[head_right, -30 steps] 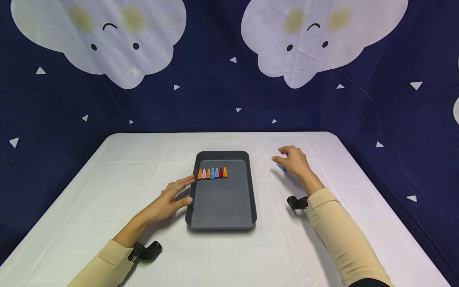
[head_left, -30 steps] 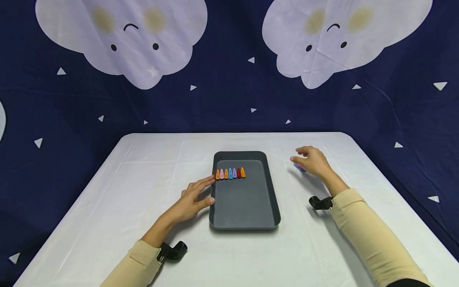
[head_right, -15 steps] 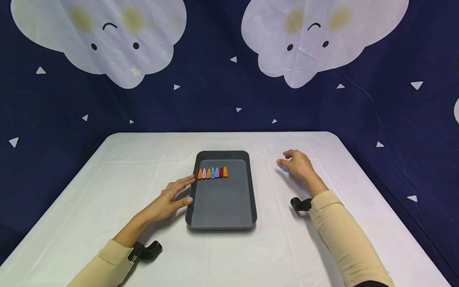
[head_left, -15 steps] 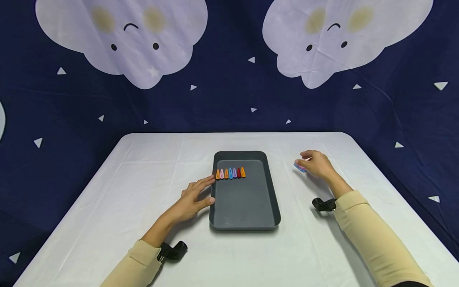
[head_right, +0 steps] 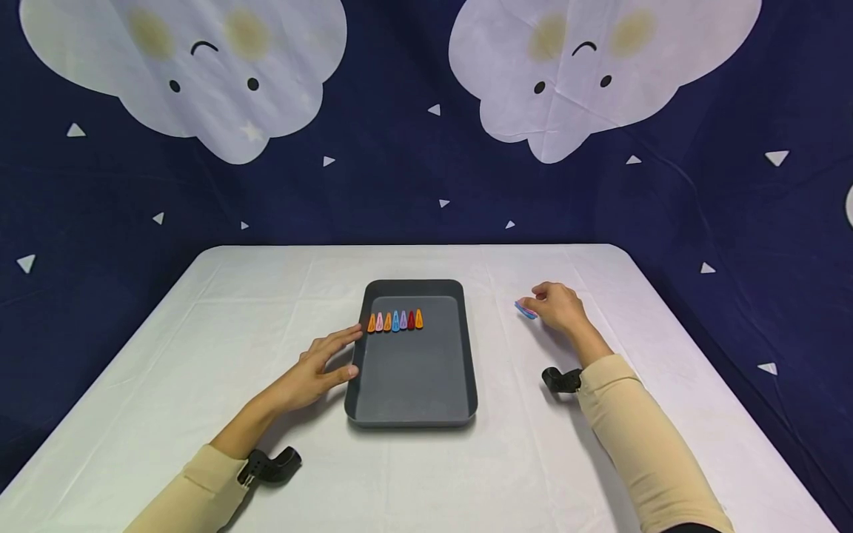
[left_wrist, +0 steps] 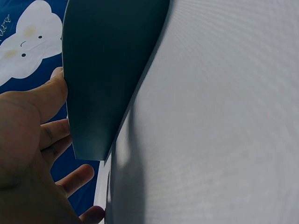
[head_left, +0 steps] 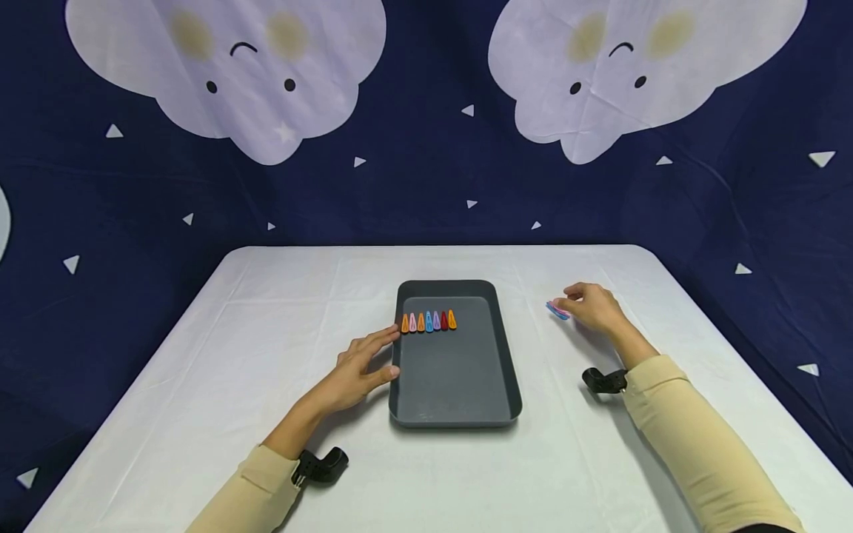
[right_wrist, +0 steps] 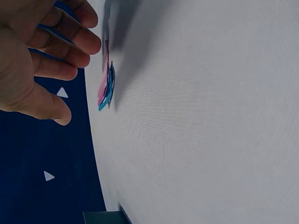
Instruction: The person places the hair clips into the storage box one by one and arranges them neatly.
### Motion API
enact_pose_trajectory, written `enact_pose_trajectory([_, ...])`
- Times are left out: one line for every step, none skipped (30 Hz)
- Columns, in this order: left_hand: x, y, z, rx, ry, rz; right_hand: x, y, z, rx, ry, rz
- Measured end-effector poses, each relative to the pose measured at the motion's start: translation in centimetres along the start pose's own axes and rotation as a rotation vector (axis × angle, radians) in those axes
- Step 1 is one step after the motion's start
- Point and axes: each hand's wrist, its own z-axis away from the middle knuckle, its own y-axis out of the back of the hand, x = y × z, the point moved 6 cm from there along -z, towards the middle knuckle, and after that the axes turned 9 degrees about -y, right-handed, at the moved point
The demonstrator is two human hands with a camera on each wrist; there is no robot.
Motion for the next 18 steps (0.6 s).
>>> enact_pose_trajectory([0.05, 0.01, 0.0, 0.002, -0.002, 0.001, 0.05, -0.02, -0.01, 0.0, -0.003, 0.0])
enact_pose_trajectory([0.07, 0.0, -0.01, 0.002, -0.006, -0.001, 0.11, -0.05, -0.03, -0.001, -0.005, 0.0])
enact_pose_trajectory([0.09, -0.01, -0.01, 0.002, -0.008, -0.002, 0.16, -0.09, -0.04, -0.002, -0.007, 0.0])
enact_pose_trajectory([0.1, -0.02, -0.01, 0.003, -0.008, 0.0, 0.2, -0.15, -0.06, -0.004, -0.009, 0.001])
enact_pose_trajectory([0.1, -0.01, 0.01, 0.004, -0.007, 0.003, 0.24, -0.21, -0.07, -0.008, -0.012, 0.0])
enact_pose_trajectory([0.12, -0.03, 0.02, 0.004, -0.01, -0.001, 0.29, -0.27, -0.11, -0.011, -0.014, -0.001])
enact_pose_trajectory([0.1, -0.04, 0.02, 0.004, -0.008, 0.001, 0.35, -0.33, -0.15, -0.013, -0.015, -0.001])
enact_pose_trajectory([0.07, -0.07, 0.02, 0.002, -0.008, 0.0, 0.39, -0.37, -0.2, -0.013, -0.014, -0.002])
enact_pose_trajectory([0.06, -0.07, 0.02, 0.002, -0.007, 0.002, 0.41, -0.4, -0.24, -0.013, -0.012, -0.004])
enact_pose_trajectory([0.03, -0.09, 0.02, 0.002, -0.005, 0.001, 0.42, -0.43, -0.29, -0.011, -0.008, -0.005])
enact_pose_trajectory([0.01, -0.1, 0.01, 0.001, -0.005, -0.002, 0.42, -0.45, -0.35, -0.008, -0.002, -0.008])
enact_pose_trajectory([-0.02, -0.11, -0.01, 0.001, -0.008, -0.007, 0.43, -0.47, -0.41, -0.005, 0.004, -0.012])
enact_pose_trajectory([-0.04, -0.11, -0.03, 0.0, -0.005, -0.005, 0.44, -0.49, -0.48, -0.002, 0.011, -0.015])
enact_pose_trajectory([-0.05, -0.11, -0.03, -0.001, -0.004, -0.006, 0.45, -0.53, -0.54, -0.002, 0.017, -0.019])
enact_pose_trajectory([-0.06, -0.12, -0.04, -0.002, -0.001, -0.005, 0.48, -0.57, -0.6, -0.003, 0.022, -0.024])
enact_pose_trajectory([-0.05, -0.12, -0.05, -0.003, 0.001, -0.005, 0.49, -0.62, -0.65, -0.003, 0.028, -0.032])
enact_pose_trajectory([-0.04, -0.12, -0.05, -0.003, 0.002, -0.004, 0.51, -0.68, -0.7, -0.007, 0.032, -0.042])
enact_pose_trajectory([-0.01, -0.13, -0.07, -0.004, 0.002, -0.007, 0.54, -0.74, -0.75, -0.01, 0.036, -0.051])
